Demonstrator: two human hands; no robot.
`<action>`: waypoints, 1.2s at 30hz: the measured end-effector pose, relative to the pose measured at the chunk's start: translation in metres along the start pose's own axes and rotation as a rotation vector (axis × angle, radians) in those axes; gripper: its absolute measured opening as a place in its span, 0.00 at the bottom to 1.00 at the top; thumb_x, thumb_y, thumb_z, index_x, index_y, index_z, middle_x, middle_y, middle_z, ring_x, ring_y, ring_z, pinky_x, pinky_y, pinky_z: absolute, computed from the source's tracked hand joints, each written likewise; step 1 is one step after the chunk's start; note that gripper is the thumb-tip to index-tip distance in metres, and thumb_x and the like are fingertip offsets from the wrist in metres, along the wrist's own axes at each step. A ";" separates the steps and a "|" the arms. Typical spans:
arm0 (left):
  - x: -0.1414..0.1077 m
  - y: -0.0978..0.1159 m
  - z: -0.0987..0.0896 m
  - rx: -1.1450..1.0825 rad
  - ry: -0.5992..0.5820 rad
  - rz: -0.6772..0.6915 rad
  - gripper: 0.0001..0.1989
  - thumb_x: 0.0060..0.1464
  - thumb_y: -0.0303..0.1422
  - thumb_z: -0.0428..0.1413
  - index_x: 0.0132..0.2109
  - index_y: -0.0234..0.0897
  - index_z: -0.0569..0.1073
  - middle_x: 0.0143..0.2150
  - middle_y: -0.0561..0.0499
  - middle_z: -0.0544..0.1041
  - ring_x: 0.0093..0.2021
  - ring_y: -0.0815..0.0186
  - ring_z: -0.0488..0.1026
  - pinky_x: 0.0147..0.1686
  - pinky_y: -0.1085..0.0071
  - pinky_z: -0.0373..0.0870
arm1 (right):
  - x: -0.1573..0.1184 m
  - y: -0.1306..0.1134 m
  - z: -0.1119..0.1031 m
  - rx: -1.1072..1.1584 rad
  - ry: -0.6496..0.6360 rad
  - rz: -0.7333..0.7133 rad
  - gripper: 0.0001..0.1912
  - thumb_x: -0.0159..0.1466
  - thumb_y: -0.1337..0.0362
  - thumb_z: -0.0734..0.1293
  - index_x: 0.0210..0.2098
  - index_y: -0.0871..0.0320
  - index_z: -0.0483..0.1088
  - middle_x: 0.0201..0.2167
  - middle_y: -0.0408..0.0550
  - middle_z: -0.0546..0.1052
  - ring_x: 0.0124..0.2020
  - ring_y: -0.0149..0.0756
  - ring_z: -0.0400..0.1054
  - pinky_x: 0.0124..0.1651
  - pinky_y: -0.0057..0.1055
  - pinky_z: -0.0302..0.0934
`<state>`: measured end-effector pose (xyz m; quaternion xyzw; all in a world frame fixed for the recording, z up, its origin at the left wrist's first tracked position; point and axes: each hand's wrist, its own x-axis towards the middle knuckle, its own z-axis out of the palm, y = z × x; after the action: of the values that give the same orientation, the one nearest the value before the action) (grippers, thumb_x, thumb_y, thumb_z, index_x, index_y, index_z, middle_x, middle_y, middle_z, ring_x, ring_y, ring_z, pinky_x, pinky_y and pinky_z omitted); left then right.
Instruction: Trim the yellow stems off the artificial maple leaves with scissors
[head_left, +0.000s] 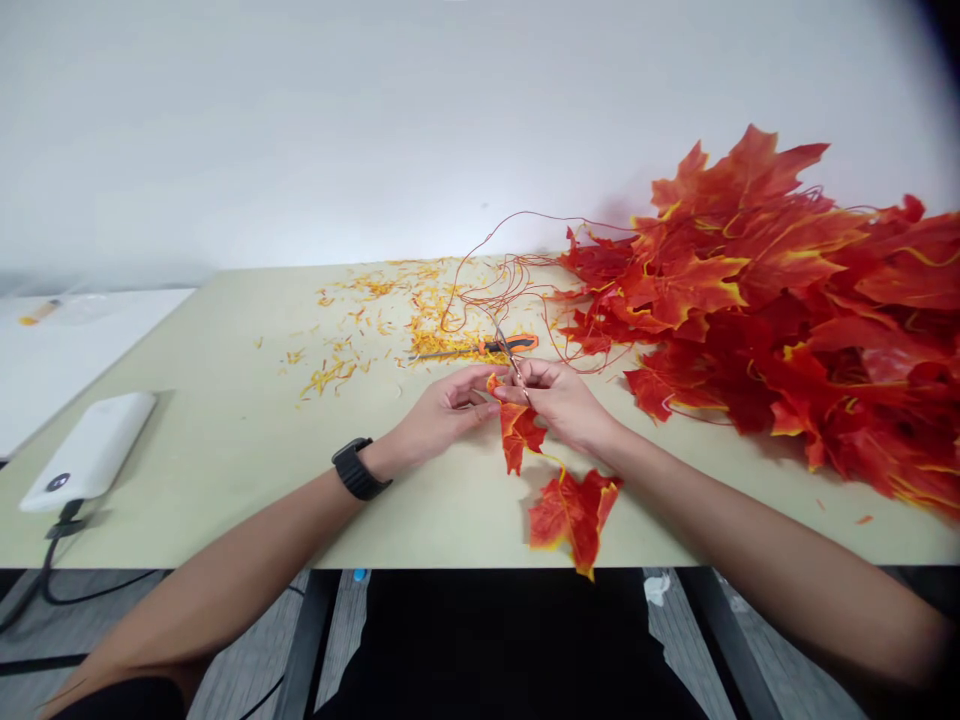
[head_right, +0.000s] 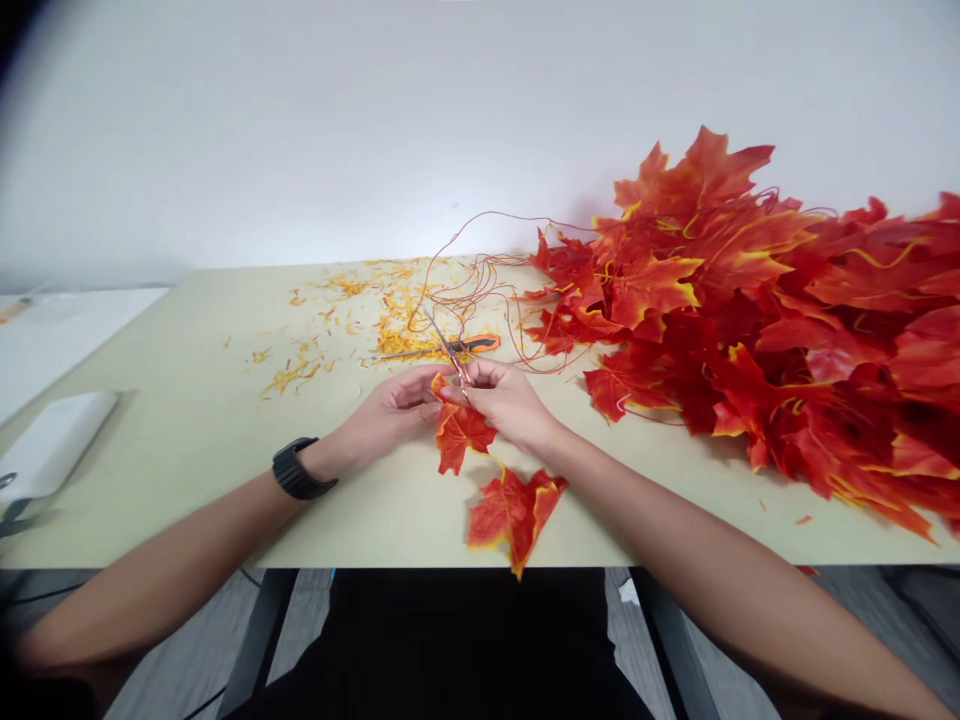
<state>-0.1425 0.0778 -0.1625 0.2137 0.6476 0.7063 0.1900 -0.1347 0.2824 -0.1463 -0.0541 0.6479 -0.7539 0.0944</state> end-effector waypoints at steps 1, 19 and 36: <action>0.000 0.000 0.001 0.005 -0.003 -0.001 0.27 0.59 0.41 0.71 0.63 0.42 0.79 0.55 0.44 0.83 0.46 0.67 0.80 0.48 0.71 0.75 | -0.001 0.000 0.000 -0.016 -0.003 -0.004 0.31 0.44 0.49 0.87 0.25 0.55 0.63 0.27 0.40 0.67 0.28 0.29 0.58 0.33 0.30 0.56; -0.003 0.013 -0.002 -0.135 0.231 0.046 0.22 0.53 0.46 0.75 0.35 0.34 0.76 0.36 0.52 0.79 0.36 0.73 0.73 0.41 0.75 0.71 | 0.001 0.001 -0.009 -0.002 0.085 -0.034 0.25 0.52 0.50 0.82 0.25 0.56 0.65 0.29 0.42 0.71 0.32 0.31 0.62 0.39 0.32 0.60; -0.012 0.045 -0.033 -0.039 0.232 -0.194 0.22 0.55 0.47 0.72 0.33 0.34 0.73 0.27 0.55 0.72 0.23 0.76 0.66 0.23 0.79 0.62 | -0.002 -0.017 -0.018 0.032 0.052 0.080 0.36 0.50 0.34 0.82 0.27 0.57 0.65 0.33 0.45 0.68 0.33 0.32 0.60 0.32 0.30 0.54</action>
<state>-0.1504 0.0399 -0.1204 0.0635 0.6690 0.7170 0.1852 -0.1379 0.3026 -0.1324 -0.0070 0.6398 -0.7609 0.1083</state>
